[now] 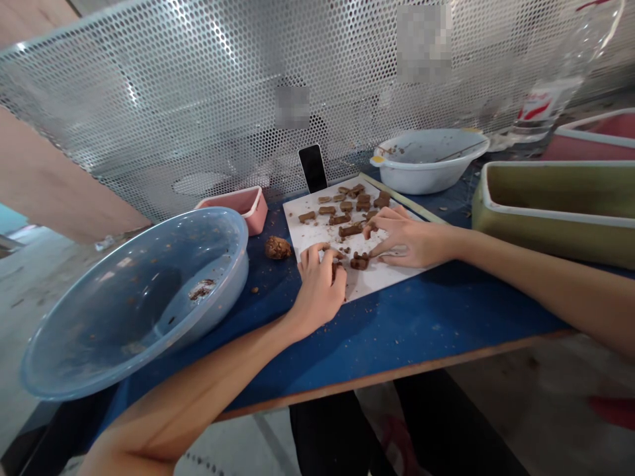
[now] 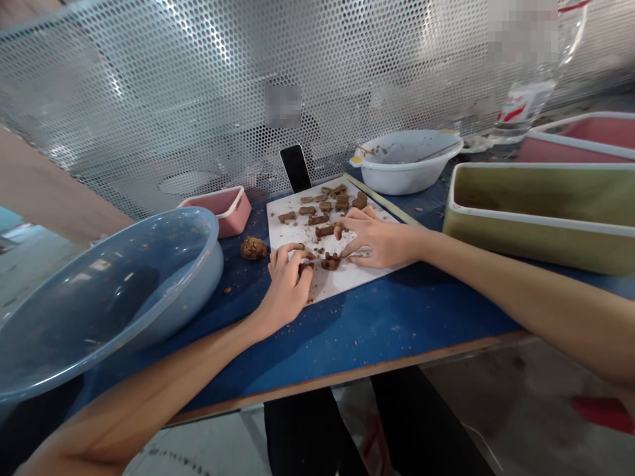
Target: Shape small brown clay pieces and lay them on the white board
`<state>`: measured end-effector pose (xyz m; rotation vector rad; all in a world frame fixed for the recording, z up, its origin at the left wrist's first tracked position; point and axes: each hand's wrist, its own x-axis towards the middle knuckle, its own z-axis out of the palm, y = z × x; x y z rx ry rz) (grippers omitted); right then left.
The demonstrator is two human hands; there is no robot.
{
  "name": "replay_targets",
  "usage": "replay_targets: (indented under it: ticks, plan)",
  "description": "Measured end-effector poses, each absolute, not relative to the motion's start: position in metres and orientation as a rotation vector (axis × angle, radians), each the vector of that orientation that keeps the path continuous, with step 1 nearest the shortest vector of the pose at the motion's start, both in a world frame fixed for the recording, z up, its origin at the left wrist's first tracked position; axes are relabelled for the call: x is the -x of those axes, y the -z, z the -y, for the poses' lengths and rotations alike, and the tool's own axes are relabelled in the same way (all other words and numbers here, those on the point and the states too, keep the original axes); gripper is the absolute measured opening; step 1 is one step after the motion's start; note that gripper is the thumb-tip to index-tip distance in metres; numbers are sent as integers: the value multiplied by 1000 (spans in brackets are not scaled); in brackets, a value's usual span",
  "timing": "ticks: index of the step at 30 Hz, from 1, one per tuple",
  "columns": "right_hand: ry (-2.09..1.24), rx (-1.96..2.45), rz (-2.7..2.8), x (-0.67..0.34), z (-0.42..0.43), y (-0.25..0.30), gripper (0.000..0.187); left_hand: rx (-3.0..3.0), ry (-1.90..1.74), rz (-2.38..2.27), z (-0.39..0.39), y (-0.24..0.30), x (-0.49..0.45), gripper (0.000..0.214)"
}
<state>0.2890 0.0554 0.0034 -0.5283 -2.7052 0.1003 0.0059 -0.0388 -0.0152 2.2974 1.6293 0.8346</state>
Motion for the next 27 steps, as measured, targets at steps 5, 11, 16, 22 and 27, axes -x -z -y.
replay_targets:
  ticks: [5,11,16,22,27]
  plan:
    - [-135,544,2729,-287,-50,-7,23,-2291,-851,-1642,39,15,-7,17]
    - [-211,440,2724,-285,-47,-11,26,-2301,-854,-1641,39,15,-6,17]
    - [-173,391,2733,-283,-43,-11,25,-2316,-843,-1644,40,15,-6,17]
    - [-165,410,2740,-281,-39,-12,24,-2319,-842,-1649,39,15,-6,17]
    - [-219,472,2744,-280,-37,-14,20,-2325,-836,-1649,40,15,-5,18]
